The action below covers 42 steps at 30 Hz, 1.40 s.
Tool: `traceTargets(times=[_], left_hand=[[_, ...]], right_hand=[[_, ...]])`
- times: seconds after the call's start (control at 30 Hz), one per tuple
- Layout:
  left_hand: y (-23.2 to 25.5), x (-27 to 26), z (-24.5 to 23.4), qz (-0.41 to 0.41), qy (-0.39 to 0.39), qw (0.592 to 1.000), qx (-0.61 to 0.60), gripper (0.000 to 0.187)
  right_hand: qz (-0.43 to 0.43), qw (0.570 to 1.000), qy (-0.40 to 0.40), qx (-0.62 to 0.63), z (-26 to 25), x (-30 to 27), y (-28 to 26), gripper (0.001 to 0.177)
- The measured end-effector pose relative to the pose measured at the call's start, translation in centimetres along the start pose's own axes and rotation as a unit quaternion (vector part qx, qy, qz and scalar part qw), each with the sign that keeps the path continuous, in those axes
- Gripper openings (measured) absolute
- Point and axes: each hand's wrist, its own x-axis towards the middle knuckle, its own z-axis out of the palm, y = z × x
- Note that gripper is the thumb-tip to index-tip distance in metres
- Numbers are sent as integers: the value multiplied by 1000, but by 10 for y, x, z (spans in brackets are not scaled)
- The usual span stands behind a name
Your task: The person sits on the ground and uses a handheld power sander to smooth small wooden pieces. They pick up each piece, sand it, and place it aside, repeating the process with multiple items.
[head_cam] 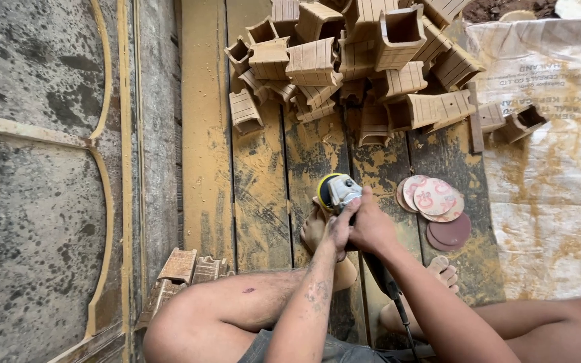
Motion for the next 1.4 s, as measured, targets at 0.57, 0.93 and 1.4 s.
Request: traceTargets(times=[0.57, 0.93, 1.4], left_hand=[[-49, 77, -51, 331, 225, 643, 653, 74], [31, 127, -85, 182, -53, 776, 601, 45], [-12, 151, -97, 240, -17, 835, 494, 33]], right_hand=[[121, 983, 108, 84, -28, 7, 103, 98], [109, 980, 91, 139, -31, 4, 85, 99], [77, 985, 70, 134, -30, 2, 61, 96]])
